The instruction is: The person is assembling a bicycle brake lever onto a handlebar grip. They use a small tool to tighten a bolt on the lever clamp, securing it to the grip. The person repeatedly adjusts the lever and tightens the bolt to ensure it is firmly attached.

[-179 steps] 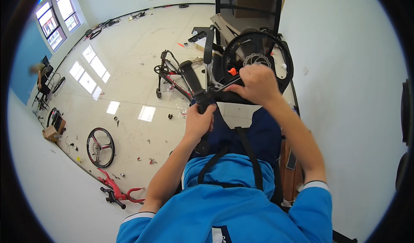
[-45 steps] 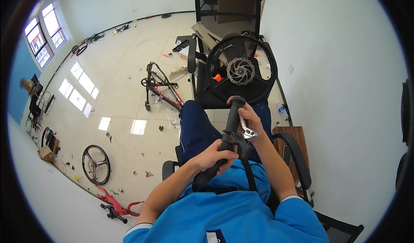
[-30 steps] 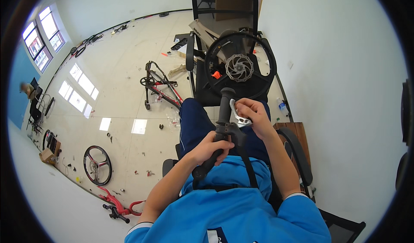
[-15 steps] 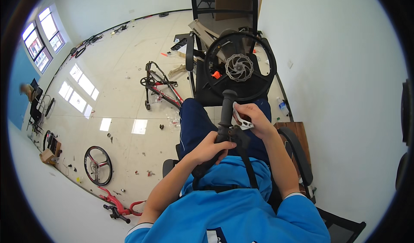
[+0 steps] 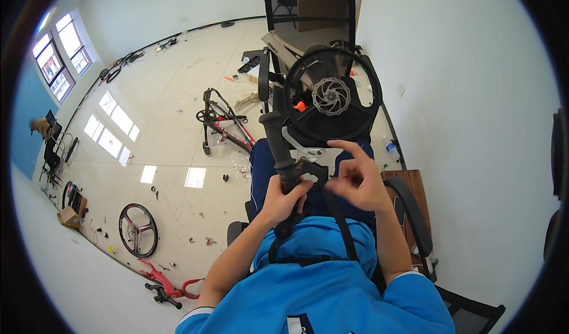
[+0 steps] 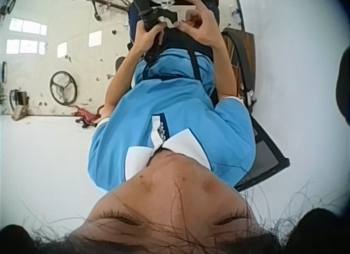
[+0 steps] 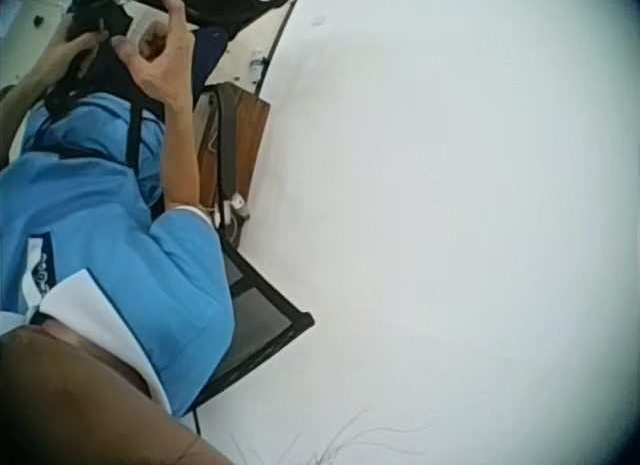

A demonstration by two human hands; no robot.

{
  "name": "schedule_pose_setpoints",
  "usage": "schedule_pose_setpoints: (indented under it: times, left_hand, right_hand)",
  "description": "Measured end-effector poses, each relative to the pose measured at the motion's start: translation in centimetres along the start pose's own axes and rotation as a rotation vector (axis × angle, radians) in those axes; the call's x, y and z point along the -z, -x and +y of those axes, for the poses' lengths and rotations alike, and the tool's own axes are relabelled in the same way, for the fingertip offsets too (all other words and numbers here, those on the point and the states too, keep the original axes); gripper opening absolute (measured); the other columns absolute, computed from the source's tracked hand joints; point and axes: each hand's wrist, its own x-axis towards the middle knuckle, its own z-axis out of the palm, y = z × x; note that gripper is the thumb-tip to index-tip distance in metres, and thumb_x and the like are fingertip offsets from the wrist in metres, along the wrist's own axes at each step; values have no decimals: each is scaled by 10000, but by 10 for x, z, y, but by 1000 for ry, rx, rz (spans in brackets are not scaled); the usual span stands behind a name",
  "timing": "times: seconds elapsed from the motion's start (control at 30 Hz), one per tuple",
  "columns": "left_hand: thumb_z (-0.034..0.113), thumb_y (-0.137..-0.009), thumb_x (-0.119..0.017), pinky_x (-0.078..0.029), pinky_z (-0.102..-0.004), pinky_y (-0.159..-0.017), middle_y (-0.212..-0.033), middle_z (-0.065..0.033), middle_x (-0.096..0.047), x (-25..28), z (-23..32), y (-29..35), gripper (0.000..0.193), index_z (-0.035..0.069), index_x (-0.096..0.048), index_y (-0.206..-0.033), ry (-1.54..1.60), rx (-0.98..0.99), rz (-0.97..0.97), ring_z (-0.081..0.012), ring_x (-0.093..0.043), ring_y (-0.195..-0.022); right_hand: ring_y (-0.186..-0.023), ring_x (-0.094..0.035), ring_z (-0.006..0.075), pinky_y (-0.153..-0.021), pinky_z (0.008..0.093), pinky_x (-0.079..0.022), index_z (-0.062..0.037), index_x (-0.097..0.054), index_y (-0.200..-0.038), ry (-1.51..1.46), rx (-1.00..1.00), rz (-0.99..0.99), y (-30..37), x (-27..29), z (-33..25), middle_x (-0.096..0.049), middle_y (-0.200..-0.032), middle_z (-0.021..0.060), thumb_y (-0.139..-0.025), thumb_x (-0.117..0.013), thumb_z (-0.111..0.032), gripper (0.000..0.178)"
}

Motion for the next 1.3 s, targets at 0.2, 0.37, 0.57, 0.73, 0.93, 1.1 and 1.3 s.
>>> schedule_pose_setpoints:
  times: [0.2,0.37,0.57,0.73,0.93,1.1,1.3]
  left_hand:
    - [140,-913,-647,-410,-243,-432,-561,-23,-555,0,1,0,153,-1,-618,-861,-24,-8,-71,-99,-518,-438]
    - [137,-927,-626,-397,-248,-423,-555,-23,-552,-7,6,4,150,7,-591,-860,-144,-9,-90,-99,-526,-443]
    - [183,-929,-644,-405,-231,-430,-539,-2,-545,-14,10,6,206,7,-623,-824,-180,58,-61,-79,-531,-445]
    - [196,-923,-655,-405,-229,-428,-537,-3,-546,-11,7,5,232,11,-613,-790,-160,47,-13,-77,-531,-443]
    - [193,-921,-662,-401,-229,-424,-544,-2,-542,-9,11,6,246,15,-593,-766,-143,17,1,-82,-528,-439]
    - [194,-917,-669,-408,-227,-434,-553,-2,-544,-7,12,6,231,13,-598,-794,-141,12,-5,-82,-529,-442]
    - [168,-921,-656,-406,-239,-442,-551,-9,-552,-14,9,6,195,20,-592,-811,-166,29,-37,-91,-531,-450]
  right_hand:
    - [-525,-514,130,-515,255,-413,-150,-475,-1422,500,132,-10,-2,-7,11,-519,-637,20,-625,-915,-266,917]
    - [-571,-598,158,-532,263,-476,-79,-610,-1240,547,222,8,0,3,9,-587,-694,52,-637,-908,-262,697]
    - [-563,-608,160,-512,244,-465,9,-656,-1070,594,328,24,4,9,23,-620,-704,81,-674,-900,-260,537]
    - [-491,-516,114,-472,222,-390,-13,-649,-1093,542,339,80,4,1,35,-548,-623,46,-683,-899,-263,542]
    - [-491,-355,18,-465,195,-247,-47,-631,-1124,137,144,79,6,7,30,-419,-576,-54,-714,-875,-235,512]
    - [-502,-358,-9,-471,176,-235,-10,-670,-1017,-122,-41,244,7,4,44,-454,-592,-74,-915,-657,-104,139]
    - [-513,-407,23,-458,187,-289,18,-618,-1117,-431,-211,132,27,-9,44,-507,-665,-42,-973,-596,-156,227]
